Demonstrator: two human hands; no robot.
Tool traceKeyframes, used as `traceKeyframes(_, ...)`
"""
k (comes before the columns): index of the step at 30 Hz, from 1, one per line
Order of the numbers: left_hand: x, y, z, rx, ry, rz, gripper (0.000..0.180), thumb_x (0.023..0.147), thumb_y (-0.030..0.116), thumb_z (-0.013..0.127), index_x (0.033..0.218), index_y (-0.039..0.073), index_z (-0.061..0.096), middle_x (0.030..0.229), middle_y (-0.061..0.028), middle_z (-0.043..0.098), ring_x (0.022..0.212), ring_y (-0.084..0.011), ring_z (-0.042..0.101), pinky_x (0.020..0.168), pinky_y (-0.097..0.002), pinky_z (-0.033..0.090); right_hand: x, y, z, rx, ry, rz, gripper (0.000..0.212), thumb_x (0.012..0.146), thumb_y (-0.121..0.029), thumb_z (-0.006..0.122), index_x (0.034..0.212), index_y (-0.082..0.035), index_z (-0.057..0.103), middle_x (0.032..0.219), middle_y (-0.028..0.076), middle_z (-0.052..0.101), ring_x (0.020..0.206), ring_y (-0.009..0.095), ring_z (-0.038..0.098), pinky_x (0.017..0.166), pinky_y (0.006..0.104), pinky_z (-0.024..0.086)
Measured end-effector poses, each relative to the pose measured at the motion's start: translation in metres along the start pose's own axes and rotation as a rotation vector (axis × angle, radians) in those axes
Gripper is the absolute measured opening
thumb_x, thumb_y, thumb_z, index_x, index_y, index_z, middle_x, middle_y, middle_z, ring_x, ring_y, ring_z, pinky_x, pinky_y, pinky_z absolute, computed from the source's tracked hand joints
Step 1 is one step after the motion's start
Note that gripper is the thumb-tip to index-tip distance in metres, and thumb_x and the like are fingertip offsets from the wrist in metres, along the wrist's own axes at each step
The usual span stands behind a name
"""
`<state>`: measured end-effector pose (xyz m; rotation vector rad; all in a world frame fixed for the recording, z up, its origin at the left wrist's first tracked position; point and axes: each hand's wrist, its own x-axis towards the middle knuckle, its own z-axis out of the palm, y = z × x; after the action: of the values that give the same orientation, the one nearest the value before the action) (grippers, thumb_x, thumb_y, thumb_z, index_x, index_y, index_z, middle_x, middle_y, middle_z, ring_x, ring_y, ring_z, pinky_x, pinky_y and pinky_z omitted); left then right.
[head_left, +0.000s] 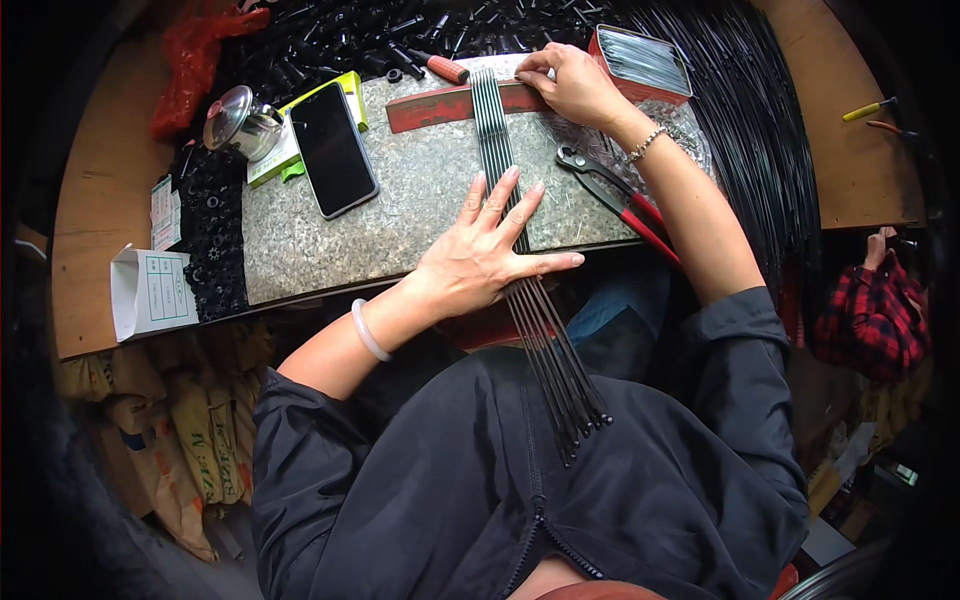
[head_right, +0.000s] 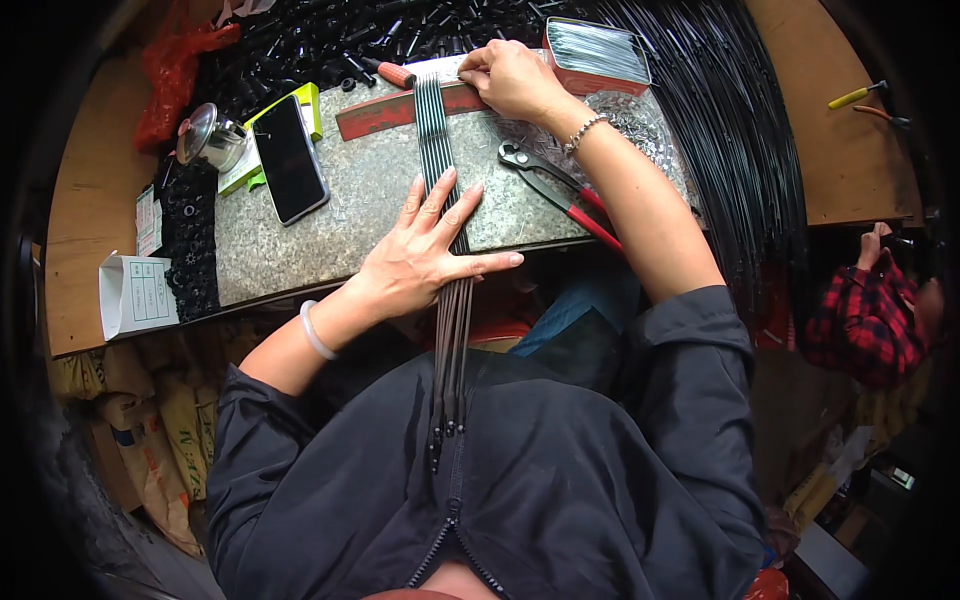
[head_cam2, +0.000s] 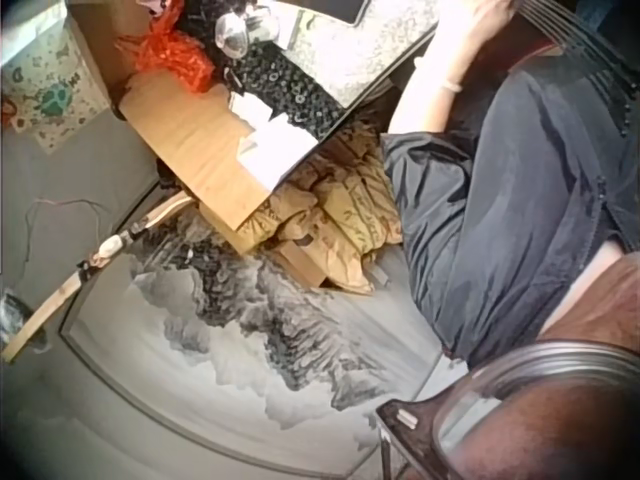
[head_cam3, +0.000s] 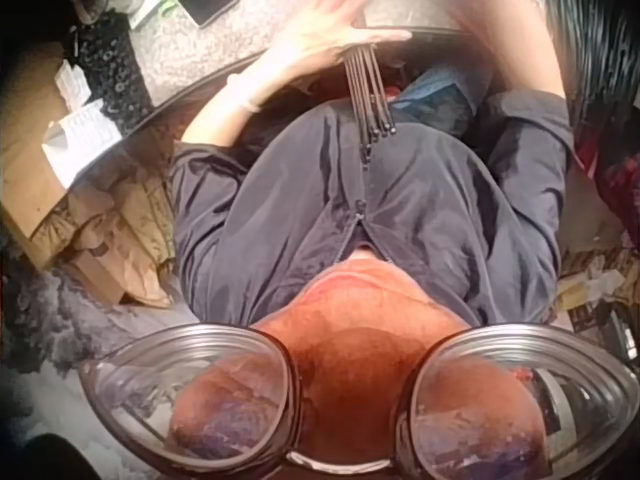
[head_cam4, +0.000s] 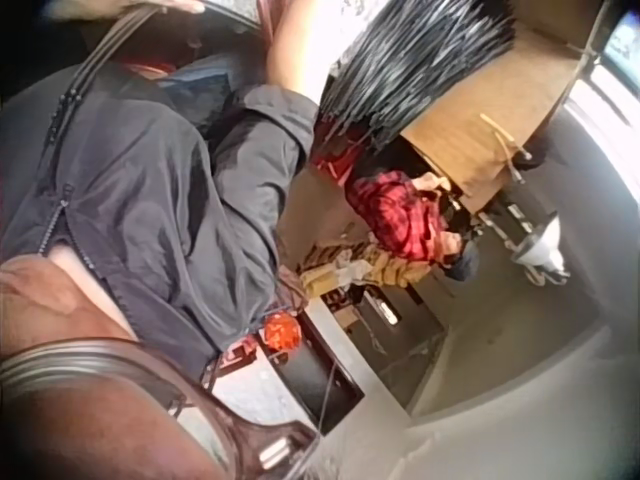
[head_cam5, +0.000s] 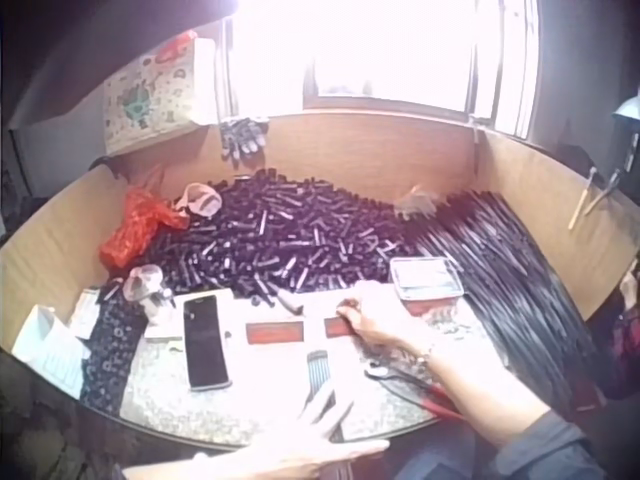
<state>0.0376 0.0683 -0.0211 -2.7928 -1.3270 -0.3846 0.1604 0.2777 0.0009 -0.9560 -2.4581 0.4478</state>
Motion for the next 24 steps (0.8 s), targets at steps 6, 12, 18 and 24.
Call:
traceKeyframes(6, 0.001, -0.001, 0.000, -0.003, -0.004, 0.011, 0.061, 0.079, 0.022, 0.053, 0.130, 0.049, 0.032, 0.137, -0.0194, 0.031, 0.127, -0.0453, 0.027, 0.100, -0.0604, 0.022, 0.008, 0.008, 0.012, 0.005, -0.013, -0.059, 0.019, 0.081, -0.018, 0.058, 0.090, -0.002, 0.065, 0.078, 0.012, 0.061, 0.077, 0.024, 0.060, 0.069, 0.0333, 0.046)
traceKeyframes(12, 0.001, -0.001, 0.000, -0.009, -0.001, 0.009, 0.063, 0.078, 0.023, 0.055, 0.130, 0.050, 0.032, 0.137, -0.0188, 0.031, 0.126, -0.0460, 0.027, 0.100, -0.0609, 0.023, 0.014, 0.011, 0.007, 0.169, -0.149, 0.031, 0.017, 0.083, -0.016, 0.059, 0.090, -0.001, 0.063, 0.070, 0.008, 0.060, 0.066, 0.013, 0.054, 0.063, 0.0280, 0.044)
traceKeyframes(18, 0.001, -0.001, -0.001, -0.020, 0.006, 0.002, 0.062, 0.078, 0.023, 0.055, 0.130, 0.050, 0.033, 0.137, -0.0193, 0.031, 0.126, -0.0462, 0.028, 0.100, -0.0609, 0.022, 0.017, 0.012, 0.005, 0.275, -0.189, 0.033, 0.019, 0.081, -0.019, 0.060, 0.090, -0.002, 0.065, 0.076, 0.010, 0.065, 0.068, 0.016, 0.060, 0.067, 0.0293, 0.047)
traceKeyframes(24, 0.001, -0.001, -0.002, -0.006, -0.022, -0.013, 0.055, 0.079, 0.034, 0.059, 0.127, 0.051, 0.037, 0.139, -0.0166, 0.028, 0.128, -0.0460, 0.023, 0.101, -0.0602, 0.021, 0.018, 0.012, 0.008, 0.279, -0.195, 0.052, 0.019, 0.081, -0.019, 0.061, 0.091, -0.003, 0.066, 0.077, 0.010, 0.065, 0.069, 0.017, 0.061, 0.068, 0.0296, 0.047)
